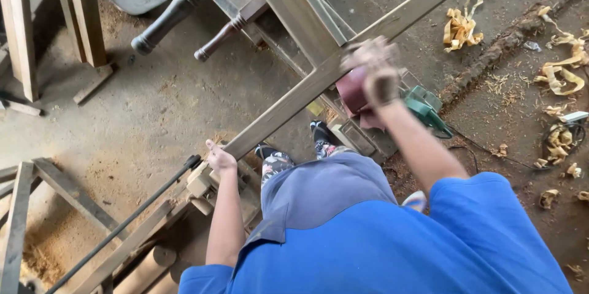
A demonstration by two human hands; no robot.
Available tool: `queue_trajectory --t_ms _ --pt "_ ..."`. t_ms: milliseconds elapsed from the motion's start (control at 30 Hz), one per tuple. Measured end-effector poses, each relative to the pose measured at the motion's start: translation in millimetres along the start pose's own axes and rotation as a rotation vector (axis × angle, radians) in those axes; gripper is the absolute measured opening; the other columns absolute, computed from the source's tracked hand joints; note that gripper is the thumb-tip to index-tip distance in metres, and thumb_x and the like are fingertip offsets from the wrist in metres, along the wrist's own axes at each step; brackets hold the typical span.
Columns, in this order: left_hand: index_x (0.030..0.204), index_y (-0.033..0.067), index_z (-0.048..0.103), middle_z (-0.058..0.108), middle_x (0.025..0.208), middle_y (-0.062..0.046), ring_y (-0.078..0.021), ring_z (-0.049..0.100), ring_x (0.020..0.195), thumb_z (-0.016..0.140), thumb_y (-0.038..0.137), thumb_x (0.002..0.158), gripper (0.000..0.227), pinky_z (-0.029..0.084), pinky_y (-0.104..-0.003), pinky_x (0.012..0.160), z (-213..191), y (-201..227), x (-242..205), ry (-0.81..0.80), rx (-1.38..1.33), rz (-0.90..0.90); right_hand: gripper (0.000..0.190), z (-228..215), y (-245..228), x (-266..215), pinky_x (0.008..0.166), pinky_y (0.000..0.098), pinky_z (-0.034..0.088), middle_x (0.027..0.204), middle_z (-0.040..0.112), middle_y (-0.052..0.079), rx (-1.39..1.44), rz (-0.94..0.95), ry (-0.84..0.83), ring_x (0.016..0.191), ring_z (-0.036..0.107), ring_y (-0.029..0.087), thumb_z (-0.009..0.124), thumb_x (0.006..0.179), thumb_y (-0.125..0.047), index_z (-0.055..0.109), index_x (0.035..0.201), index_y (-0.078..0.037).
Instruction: Sanding a wooden chair frame using a belt sander
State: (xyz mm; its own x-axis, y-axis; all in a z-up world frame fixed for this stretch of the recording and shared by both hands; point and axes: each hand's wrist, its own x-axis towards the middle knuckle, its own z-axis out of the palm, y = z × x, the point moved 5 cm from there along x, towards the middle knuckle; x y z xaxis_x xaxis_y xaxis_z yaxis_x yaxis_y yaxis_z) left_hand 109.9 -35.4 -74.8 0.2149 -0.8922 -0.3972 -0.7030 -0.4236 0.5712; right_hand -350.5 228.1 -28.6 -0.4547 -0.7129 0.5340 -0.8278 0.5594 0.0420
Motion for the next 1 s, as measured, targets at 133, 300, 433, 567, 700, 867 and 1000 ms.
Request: queue_trajectory --t_ms 133,300,433,567,700,867,1000 --pt "0.076 0.0245 0.071 0.075 0.103 -0.011 -0.0359 0.064 0.117 0.024 0.079 0.107 0.079 0.041 -0.045 0.111 11.4 1.2 11.3 0.013 0.033 -0.025 0.045 -25.2 -168.7 0.9 0.126 0.0404 0.028 0.146 0.061 -0.012 0.297 -0.194 -0.078 0.143 0.049 0.013 0.065 0.088 -0.042 0.064 0.132 -0.037" --pt "0.075 0.0240 0.074 0.075 0.097 -0.009 -0.0349 0.065 0.114 0.019 0.075 0.109 0.082 0.043 -0.043 0.108 8.4 -8.8 12.4 -0.010 0.044 0.009 0.034 -19.4 -169.0 1.1 0.124 0.0402 0.032 0.143 0.059 -0.022 0.411 -0.401 -0.087 0.138 0.050 0.005 0.056 0.095 -0.053 0.060 0.129 -0.047" --pt "0.074 0.0262 0.073 0.075 0.097 -0.009 -0.0350 0.065 0.114 0.024 0.078 0.106 0.078 0.043 -0.043 0.107 8.1 2.2 2.6 0.019 -0.001 -0.037 0.047 -12.0 -18.9 17.4 0.123 0.0455 0.032 0.147 0.061 -0.013 0.248 -0.321 -0.054 0.141 0.052 0.015 0.076 0.087 -0.049 0.064 0.131 -0.037" --pt "0.073 0.0259 0.074 0.075 0.094 -0.010 -0.0349 0.066 0.111 0.028 0.074 0.105 0.074 0.044 -0.042 0.106 6.7 3.7 3.5 0.030 -0.027 -0.023 0.067 -32.8 -7.5 28.1 0.126 0.0488 0.019 0.156 0.056 -0.004 0.163 -0.193 -0.083 0.148 0.045 0.023 0.062 0.089 -0.072 0.063 0.141 -0.029" --pt "0.074 0.0206 0.074 0.074 0.092 -0.014 -0.0370 0.066 0.109 0.025 0.071 0.108 0.078 0.044 -0.043 0.105 5.0 0.3 2.2 0.007 -0.106 -0.007 0.040 -166.6 -184.3 107.0 0.114 0.0323 0.040 0.128 0.054 0.001 -0.356 -0.709 0.051 0.122 0.054 0.021 0.065 0.097 -0.021 0.053 0.135 -0.017" --pt "0.081 0.0226 0.079 0.075 0.093 -0.010 -0.0321 0.066 0.107 0.020 0.076 0.106 0.083 0.045 -0.040 0.104 14.8 -9.0 5.5 -0.031 -0.176 -0.015 0.053 -94.7 -271.3 37.7 0.116 0.0492 0.036 0.137 0.065 0.003 0.589 -0.457 -0.092 0.136 0.053 0.025 0.065 0.086 -0.055 0.067 0.134 -0.032" --pt "0.082 0.0197 0.079 0.073 0.088 -0.010 -0.0299 0.066 0.098 0.020 0.075 0.108 0.085 0.047 -0.036 0.099 20.1 -12.7 14.6 -0.057 -0.214 0.038 0.042 -98.5 -168.0 58.3 0.113 0.0470 0.037 0.144 0.061 -0.001 0.483 -0.465 -0.129 0.137 0.052 0.022 0.065 0.092 -0.047 0.067 0.131 -0.032"
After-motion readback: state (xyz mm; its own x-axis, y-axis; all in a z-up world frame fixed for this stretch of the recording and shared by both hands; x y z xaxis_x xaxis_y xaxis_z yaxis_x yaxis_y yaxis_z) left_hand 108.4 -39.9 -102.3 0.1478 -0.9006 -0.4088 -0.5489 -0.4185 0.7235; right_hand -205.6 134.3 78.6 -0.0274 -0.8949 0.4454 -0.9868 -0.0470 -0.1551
